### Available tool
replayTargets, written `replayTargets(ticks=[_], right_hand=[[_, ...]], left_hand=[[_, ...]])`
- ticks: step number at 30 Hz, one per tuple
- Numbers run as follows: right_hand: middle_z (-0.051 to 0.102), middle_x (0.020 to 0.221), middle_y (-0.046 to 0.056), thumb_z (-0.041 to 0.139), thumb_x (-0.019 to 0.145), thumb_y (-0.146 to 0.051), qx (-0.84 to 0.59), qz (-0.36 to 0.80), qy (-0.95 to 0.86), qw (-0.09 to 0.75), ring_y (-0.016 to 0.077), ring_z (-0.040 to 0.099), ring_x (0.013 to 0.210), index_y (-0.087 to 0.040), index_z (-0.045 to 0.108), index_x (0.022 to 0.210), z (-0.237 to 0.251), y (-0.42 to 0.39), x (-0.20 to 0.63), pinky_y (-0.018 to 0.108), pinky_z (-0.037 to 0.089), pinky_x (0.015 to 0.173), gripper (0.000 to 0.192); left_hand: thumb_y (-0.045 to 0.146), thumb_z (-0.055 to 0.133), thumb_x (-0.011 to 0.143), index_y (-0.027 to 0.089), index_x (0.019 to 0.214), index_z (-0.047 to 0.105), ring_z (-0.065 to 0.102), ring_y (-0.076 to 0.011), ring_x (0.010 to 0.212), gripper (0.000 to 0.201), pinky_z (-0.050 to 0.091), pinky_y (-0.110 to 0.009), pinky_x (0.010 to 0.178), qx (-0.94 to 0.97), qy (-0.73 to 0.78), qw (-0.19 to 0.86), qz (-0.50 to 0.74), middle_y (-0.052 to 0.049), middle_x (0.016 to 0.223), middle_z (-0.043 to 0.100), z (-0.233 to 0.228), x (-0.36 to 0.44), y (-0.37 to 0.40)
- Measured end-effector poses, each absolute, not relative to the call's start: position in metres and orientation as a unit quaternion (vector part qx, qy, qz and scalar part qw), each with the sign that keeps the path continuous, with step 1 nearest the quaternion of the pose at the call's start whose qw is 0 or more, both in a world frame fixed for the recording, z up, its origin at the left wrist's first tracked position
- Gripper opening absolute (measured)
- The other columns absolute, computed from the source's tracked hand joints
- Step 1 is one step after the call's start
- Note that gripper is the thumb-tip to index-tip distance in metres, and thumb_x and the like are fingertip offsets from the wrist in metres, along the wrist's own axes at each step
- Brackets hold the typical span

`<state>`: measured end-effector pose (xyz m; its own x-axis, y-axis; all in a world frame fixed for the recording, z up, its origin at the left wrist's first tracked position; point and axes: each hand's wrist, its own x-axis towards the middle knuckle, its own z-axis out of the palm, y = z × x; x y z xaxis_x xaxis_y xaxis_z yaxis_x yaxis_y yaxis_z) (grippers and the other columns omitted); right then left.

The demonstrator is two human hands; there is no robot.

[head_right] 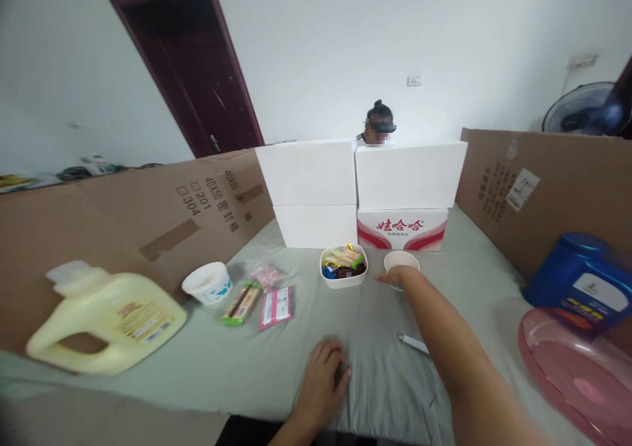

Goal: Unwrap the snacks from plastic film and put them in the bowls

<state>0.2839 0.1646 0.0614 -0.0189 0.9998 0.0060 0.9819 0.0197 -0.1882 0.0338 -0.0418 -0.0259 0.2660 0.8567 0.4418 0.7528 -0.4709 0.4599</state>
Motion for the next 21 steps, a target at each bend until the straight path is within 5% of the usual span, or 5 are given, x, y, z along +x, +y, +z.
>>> replayTargets(ticks=[8,11,14,19,21], right_hand=[[0.065,0.113,0.023,0.059,0.082,-0.035,-0.670,-0.031,-0.741,0.025,0.0378,0.053,0.114,-0.011,0.070,0.099,0.073,0.107,0.277,0.051,0.033,0.096,0.032],[0.059,0.125,0.021,0.054,0.085,-0.029,-0.627,-0.092,-0.769,0.080,0.0355,0.046,0.122,-0.012,0.065,0.110,0.065,0.071,0.278,0.048,0.032,0.098,0.033],[0.067,0.111,0.013,0.051,0.087,-0.031,-0.561,-0.094,-0.813,0.123,0.0296,0.056,0.108,-0.017,0.068,0.101,0.043,0.034,0.285,0.044,0.039,0.091,0.026],[0.071,0.099,0.008,0.046,0.089,-0.034,-0.576,-0.062,-0.801,0.151,0.0257,0.062,0.095,-0.021,0.069,0.095,-0.008,-0.007,0.307,0.041,0.043,0.083,0.027],[0.071,0.101,0.007,0.047,0.088,-0.035,-0.594,-0.066,-0.785,0.165,0.0263,0.062,0.095,-0.022,0.068,0.099,-0.028,-0.015,0.316,0.042,0.044,0.082,0.028]], left_hand=[[0.013,0.062,0.073,0.019,0.087,0.060,0.052,-0.0274,0.105,0.015,0.044,-0.050,0.092,0.787,0.517,0.114,0.317,-0.008,0.103,0.060,-0.024,0.039,-0.044],[0.015,0.062,0.074,0.019,0.095,0.060,0.053,-0.0260,0.108,0.021,0.045,-0.047,0.094,0.776,0.513,0.131,0.342,-0.009,0.110,0.060,-0.026,0.030,-0.036],[0.020,0.059,0.078,0.019,0.108,0.060,0.050,-0.0269,0.118,0.030,0.041,-0.048,0.101,0.762,0.541,0.105,0.339,-0.011,0.123,0.056,-0.014,0.002,-0.013],[0.024,0.073,0.066,0.023,0.139,0.044,0.009,-0.0439,0.142,0.079,0.017,-0.061,0.110,0.700,0.697,0.041,0.153,-0.013,0.155,0.023,0.022,-0.072,0.041],[0.021,0.073,0.064,0.026,0.142,0.041,0.009,-0.0444,0.142,0.085,0.019,-0.060,0.110,0.694,0.708,0.081,0.099,-0.012,0.157,0.019,0.029,-0.095,0.056]])
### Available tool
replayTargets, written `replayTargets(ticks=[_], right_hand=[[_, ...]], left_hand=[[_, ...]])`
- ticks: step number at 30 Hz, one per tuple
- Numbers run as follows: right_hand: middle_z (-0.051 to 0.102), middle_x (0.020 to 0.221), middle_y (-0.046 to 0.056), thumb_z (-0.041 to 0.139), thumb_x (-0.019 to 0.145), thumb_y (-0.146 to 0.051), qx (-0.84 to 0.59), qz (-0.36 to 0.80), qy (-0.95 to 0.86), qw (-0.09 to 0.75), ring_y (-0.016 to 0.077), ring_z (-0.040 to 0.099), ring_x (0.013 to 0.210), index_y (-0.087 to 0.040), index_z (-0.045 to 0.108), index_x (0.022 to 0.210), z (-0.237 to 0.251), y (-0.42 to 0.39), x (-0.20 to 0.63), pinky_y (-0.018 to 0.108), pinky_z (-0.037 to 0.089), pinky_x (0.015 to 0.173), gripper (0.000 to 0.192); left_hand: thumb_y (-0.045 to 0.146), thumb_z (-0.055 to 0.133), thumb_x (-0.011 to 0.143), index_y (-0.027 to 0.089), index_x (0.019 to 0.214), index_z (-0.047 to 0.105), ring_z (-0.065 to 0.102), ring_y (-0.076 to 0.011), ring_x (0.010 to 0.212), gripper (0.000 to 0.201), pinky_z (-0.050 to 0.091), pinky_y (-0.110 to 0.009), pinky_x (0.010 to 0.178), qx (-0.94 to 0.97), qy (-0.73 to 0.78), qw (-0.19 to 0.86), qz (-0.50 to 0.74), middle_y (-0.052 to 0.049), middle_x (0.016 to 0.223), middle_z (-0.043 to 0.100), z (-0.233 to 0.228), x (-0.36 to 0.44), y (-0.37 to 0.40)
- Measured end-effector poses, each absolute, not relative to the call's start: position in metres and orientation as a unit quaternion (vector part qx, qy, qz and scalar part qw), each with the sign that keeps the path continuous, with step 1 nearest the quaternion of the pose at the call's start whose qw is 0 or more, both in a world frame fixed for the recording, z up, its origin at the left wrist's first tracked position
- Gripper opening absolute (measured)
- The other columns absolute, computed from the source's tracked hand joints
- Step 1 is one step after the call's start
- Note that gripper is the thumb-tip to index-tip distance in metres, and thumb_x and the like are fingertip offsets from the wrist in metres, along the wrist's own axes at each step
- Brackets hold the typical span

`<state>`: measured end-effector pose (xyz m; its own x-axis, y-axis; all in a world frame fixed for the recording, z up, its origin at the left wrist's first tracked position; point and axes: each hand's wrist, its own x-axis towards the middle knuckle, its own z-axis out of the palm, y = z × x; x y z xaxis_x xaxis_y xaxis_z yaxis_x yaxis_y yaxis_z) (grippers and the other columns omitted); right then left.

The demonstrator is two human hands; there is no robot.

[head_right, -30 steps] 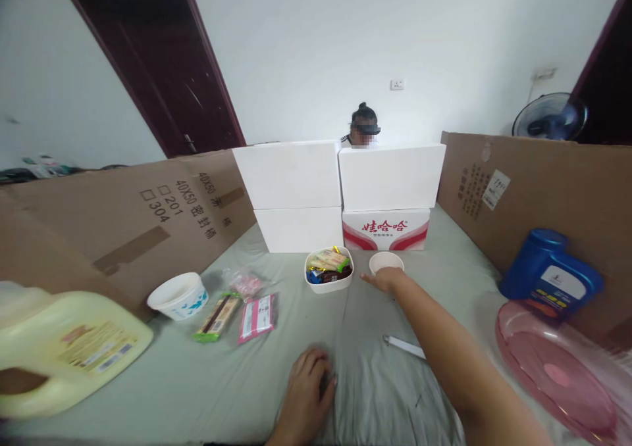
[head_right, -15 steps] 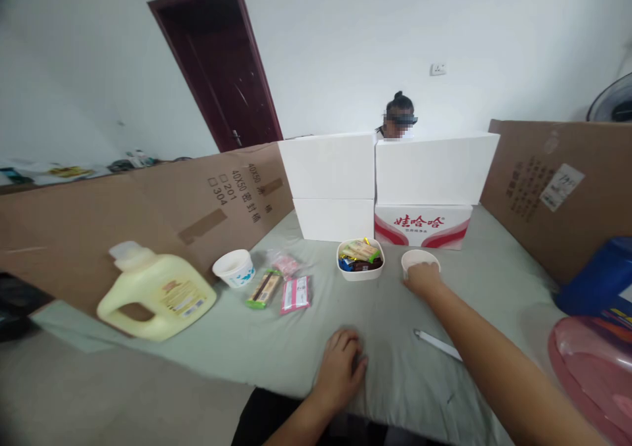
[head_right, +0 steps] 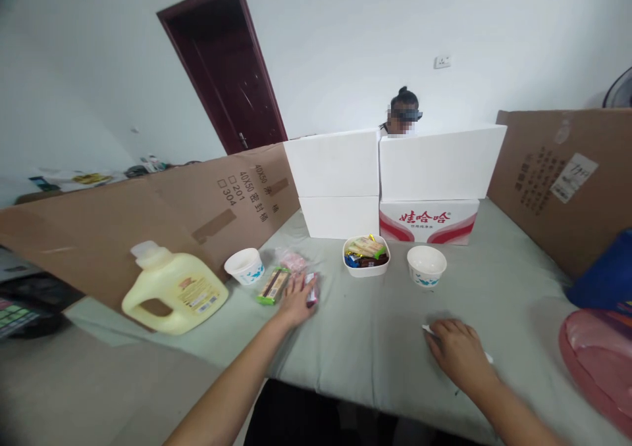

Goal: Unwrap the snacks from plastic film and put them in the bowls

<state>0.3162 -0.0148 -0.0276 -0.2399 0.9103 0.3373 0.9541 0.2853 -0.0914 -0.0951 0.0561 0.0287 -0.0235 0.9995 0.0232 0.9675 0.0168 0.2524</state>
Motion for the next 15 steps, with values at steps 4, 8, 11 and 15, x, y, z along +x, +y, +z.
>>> replayTargets(ticks=[4,8,11,15], right_hand=[[0.068,0.109,0.009,0.048,0.086,-0.034,-0.600,-0.099,-0.765,0.211,0.0280,0.061,0.100,-0.021,0.064,0.113,-0.058,-0.021,0.332,0.043,0.047,0.083,0.034],[0.068,0.101,0.010,0.045,0.089,-0.025,-0.565,-0.122,-0.779,0.242,0.0250,0.061,0.093,-0.018,0.065,0.111,-0.067,-0.022,0.342,0.039,0.048,0.083,0.031],[0.066,0.096,0.009,0.043,0.090,-0.018,-0.561,-0.124,-0.785,0.233,0.0228,0.059,0.088,-0.019,0.065,0.111,-0.065,-0.024,0.342,0.037,0.048,0.081,0.031],[0.065,0.097,0.009,0.041,0.091,-0.013,-0.571,-0.119,-0.781,0.225,0.0227,0.057,0.091,-0.018,0.063,0.114,-0.061,-0.029,0.336,0.037,0.047,0.083,0.032]], left_hand=[[0.018,0.070,0.066,0.022,0.133,0.053,0.030,-0.0344,0.138,0.069,0.025,-0.046,0.113,0.702,0.668,0.143,0.202,-0.012,0.150,0.036,0.033,-0.115,0.064],[0.036,0.068,0.072,0.020,0.116,0.062,0.052,-0.0291,0.121,0.048,0.041,-0.043,0.102,0.578,0.573,0.371,0.447,-0.010,0.126,0.061,0.038,-0.096,0.054],[0.052,0.058,0.078,0.014,0.108,0.061,0.067,-0.0272,0.089,0.049,0.056,-0.041,0.072,0.444,0.510,0.557,0.483,-0.012,0.100,0.070,0.037,-0.062,0.041],[0.054,0.044,0.085,0.012,0.101,0.062,0.066,-0.0223,0.067,0.048,0.054,-0.034,0.054,0.416,0.493,0.661,0.384,-0.011,0.082,0.069,0.017,-0.007,0.020]])
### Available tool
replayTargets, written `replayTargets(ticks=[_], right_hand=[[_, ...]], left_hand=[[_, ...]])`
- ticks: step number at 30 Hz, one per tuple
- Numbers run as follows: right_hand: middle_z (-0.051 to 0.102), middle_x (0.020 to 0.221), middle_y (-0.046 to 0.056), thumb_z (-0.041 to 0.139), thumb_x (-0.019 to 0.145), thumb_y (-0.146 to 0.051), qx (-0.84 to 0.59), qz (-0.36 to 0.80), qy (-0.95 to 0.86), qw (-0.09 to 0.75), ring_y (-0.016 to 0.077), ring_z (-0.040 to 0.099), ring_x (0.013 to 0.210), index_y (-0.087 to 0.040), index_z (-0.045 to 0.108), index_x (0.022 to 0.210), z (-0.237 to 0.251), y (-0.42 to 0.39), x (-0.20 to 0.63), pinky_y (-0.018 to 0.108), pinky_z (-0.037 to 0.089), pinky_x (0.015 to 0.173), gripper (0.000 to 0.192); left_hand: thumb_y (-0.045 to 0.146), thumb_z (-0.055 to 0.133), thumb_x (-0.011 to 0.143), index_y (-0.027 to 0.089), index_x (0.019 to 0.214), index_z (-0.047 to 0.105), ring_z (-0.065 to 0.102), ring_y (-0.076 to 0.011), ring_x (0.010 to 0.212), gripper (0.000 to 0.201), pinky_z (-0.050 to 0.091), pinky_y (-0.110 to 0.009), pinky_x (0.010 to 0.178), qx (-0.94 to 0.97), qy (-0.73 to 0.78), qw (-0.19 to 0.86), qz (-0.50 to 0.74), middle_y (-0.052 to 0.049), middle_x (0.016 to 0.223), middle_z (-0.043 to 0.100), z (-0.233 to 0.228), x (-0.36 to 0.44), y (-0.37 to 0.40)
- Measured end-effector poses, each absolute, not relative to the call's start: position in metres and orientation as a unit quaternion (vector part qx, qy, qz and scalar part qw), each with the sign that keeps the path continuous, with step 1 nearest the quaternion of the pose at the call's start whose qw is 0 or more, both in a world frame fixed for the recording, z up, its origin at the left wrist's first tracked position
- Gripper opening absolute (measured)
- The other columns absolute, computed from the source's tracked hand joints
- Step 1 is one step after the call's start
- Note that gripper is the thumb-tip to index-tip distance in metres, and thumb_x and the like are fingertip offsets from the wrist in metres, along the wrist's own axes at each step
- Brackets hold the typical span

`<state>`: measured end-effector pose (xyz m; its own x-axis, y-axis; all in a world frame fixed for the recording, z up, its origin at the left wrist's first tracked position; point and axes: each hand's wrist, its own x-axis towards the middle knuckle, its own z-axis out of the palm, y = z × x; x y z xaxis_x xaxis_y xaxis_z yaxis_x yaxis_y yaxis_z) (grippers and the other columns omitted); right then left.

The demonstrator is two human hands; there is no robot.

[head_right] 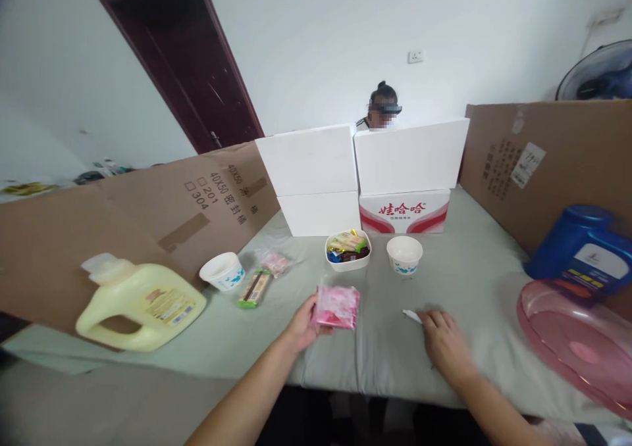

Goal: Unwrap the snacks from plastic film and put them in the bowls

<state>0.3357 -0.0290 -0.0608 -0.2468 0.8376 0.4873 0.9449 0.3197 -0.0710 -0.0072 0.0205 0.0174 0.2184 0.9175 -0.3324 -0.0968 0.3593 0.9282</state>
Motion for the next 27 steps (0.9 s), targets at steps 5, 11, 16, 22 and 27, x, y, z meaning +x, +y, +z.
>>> replayTargets(ticks=[5,11,16,22,27], right_hand=[[0.064,0.098,0.009,0.042,0.092,-0.016,-0.588,-0.100,-0.767,0.237,0.0223,0.056,0.092,-0.019,0.062,0.116,-0.054,-0.035,0.331,0.036,0.046,0.085,0.031],[0.065,0.098,0.009,0.042,0.092,-0.016,-0.593,-0.083,-0.763,0.244,0.0230,0.056,0.093,-0.019,0.062,0.115,-0.049,-0.036,0.328,0.037,0.046,0.083,0.031],[0.065,0.097,0.009,0.042,0.091,-0.014,-0.590,-0.084,-0.765,0.242,0.0238,0.057,0.091,-0.018,0.063,0.114,-0.050,-0.036,0.329,0.039,0.048,0.083,0.031],[0.063,0.102,0.009,0.038,0.091,-0.015,-0.556,-0.053,-0.765,0.321,0.0206,0.061,0.091,-0.020,0.057,0.121,-0.035,-0.048,0.308,0.036,0.051,0.080,0.035],[0.063,0.108,0.009,0.035,0.086,-0.004,-0.474,0.006,-0.834,0.282,0.0166,0.063,0.087,-0.020,0.046,0.131,-0.001,-0.062,0.263,0.028,0.052,0.075,0.049]], left_hand=[[0.027,0.057,0.081,0.016,0.106,0.061,0.060,-0.0245,0.091,0.028,0.051,-0.040,0.081,0.612,0.587,0.341,0.405,-0.009,0.094,0.064,-0.004,0.035,-0.003],[0.010,0.049,0.083,0.021,0.103,0.066,0.054,-0.0239,0.094,0.029,0.048,-0.042,0.087,0.866,0.393,-0.022,0.310,-0.008,0.098,0.063,-0.006,0.047,-0.032],[0.012,0.046,0.085,0.018,0.120,0.059,0.053,-0.0252,0.106,0.038,0.047,-0.046,0.096,0.872,0.385,-0.066,0.294,-0.010,0.109,0.062,-0.014,0.056,-0.059],[0.016,0.047,0.085,0.018,0.133,0.049,0.046,-0.0294,0.125,0.049,0.048,-0.049,0.099,0.847,0.425,-0.086,0.308,-0.011,0.133,0.052,-0.036,0.056,-0.080],[0.013,0.047,0.083,0.019,0.141,0.041,0.042,-0.0327,0.128,0.058,0.051,-0.052,0.095,0.844,0.425,-0.101,0.311,-0.016,0.135,0.048,-0.054,0.052,-0.083]])
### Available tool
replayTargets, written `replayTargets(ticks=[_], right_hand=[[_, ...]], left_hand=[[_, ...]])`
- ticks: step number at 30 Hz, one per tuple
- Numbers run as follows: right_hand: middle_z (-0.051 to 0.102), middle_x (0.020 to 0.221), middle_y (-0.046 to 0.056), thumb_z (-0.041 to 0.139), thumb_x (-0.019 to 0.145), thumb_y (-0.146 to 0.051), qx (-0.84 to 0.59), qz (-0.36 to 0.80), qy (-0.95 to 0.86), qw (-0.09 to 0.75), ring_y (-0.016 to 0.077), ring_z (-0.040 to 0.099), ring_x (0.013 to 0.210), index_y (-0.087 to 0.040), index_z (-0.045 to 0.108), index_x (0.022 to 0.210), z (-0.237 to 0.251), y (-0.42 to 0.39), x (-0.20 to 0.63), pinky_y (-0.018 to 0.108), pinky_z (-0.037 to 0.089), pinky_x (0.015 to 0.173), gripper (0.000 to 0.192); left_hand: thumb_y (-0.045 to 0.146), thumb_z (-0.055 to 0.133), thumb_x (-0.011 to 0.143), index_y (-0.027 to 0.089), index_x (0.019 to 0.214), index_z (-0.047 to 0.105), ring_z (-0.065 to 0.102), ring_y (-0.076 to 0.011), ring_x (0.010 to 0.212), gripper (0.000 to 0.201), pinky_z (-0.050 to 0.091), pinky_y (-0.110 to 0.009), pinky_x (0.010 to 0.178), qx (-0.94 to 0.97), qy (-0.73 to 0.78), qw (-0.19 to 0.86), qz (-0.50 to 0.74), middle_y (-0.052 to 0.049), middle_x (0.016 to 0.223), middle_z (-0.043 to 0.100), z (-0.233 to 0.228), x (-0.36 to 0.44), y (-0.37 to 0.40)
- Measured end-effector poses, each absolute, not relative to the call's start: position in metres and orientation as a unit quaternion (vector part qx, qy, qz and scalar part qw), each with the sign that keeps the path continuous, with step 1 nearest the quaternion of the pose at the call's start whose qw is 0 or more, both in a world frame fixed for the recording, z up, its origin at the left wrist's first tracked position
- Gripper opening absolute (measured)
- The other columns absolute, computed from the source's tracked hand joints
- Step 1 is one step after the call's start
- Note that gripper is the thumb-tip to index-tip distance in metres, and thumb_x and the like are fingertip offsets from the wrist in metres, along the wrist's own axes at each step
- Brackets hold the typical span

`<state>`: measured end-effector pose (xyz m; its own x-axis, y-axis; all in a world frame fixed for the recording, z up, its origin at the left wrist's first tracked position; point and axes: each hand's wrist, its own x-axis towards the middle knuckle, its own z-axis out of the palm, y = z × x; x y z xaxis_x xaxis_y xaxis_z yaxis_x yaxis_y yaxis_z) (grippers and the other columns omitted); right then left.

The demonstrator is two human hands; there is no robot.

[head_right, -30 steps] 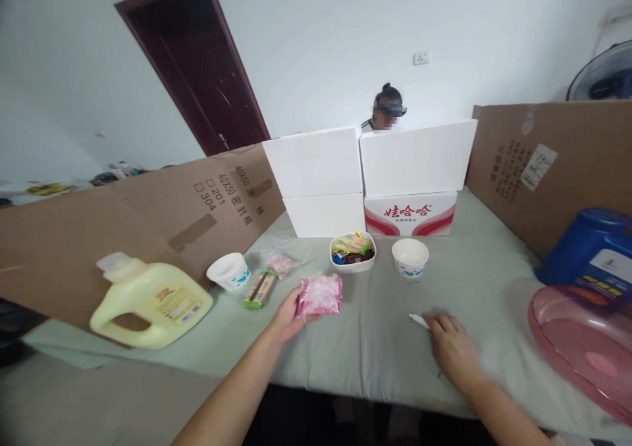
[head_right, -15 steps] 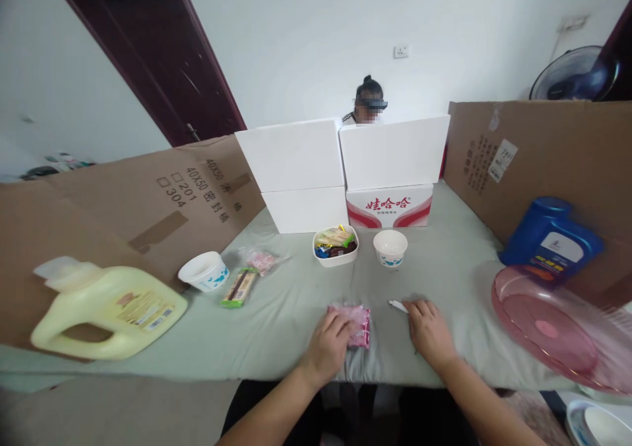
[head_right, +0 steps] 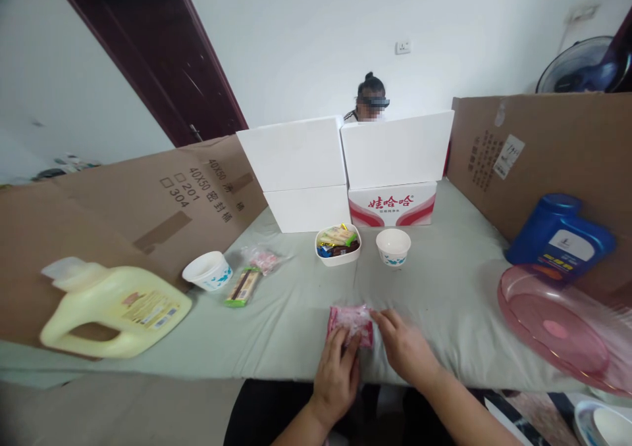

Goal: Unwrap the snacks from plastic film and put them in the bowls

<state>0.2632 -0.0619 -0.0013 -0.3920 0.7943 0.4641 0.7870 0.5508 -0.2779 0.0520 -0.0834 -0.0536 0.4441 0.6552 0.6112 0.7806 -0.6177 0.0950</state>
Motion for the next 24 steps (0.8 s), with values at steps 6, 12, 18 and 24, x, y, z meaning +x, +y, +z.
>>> replayTargets(ticks=[6,12,18,24], right_hand=[[0.065,0.096,0.005,0.046,0.083,-0.005,-0.426,-0.016,-0.890,0.161,0.0183,0.063,0.078,-0.021,0.054,0.121,0.023,-0.053,0.231,0.028,0.046,0.065,0.042],[0.063,0.086,0.001,0.043,0.080,0.000,-0.457,-0.019,-0.880,0.130,0.0144,0.061,0.070,-0.027,0.055,0.123,0.018,-0.056,0.276,0.025,0.041,0.061,0.052],[0.065,0.084,0.002,0.041,0.083,-0.003,-0.520,-0.009,-0.841,0.146,0.0153,0.062,0.075,-0.026,0.061,0.116,-0.011,-0.065,0.335,0.026,0.044,0.068,0.045],[0.065,0.104,0.010,0.045,0.091,-0.016,-0.508,-0.038,-0.815,0.276,0.0230,0.059,0.097,-0.021,0.064,0.109,-0.006,-0.069,0.300,0.040,0.049,0.083,0.026]], left_hand=[[0.014,0.045,0.085,0.023,0.141,0.040,0.051,-0.0307,0.115,0.057,0.052,-0.052,0.092,-0.826,-0.438,0.095,-0.341,-0.014,0.119,0.055,-0.053,0.053,-0.083],[0.016,0.047,0.086,0.021,0.134,0.049,0.051,-0.0299,0.112,0.049,0.051,-0.050,0.093,-0.826,-0.444,0.089,-0.336,-0.014,0.118,0.053,-0.048,0.053,-0.085],[0.018,0.050,0.087,0.022,0.125,0.056,0.053,-0.0289,0.109,0.039,0.051,-0.049,0.091,-0.809,-0.458,0.061,-0.365,-0.012,0.114,0.055,-0.038,0.057,-0.082],[0.020,0.051,0.090,0.021,0.085,0.060,0.059,-0.0199,0.085,0.011,0.052,-0.036,0.077,-0.732,-0.469,-0.095,-0.484,-0.006,0.086,0.060,-0.025,0.057,-0.067]])
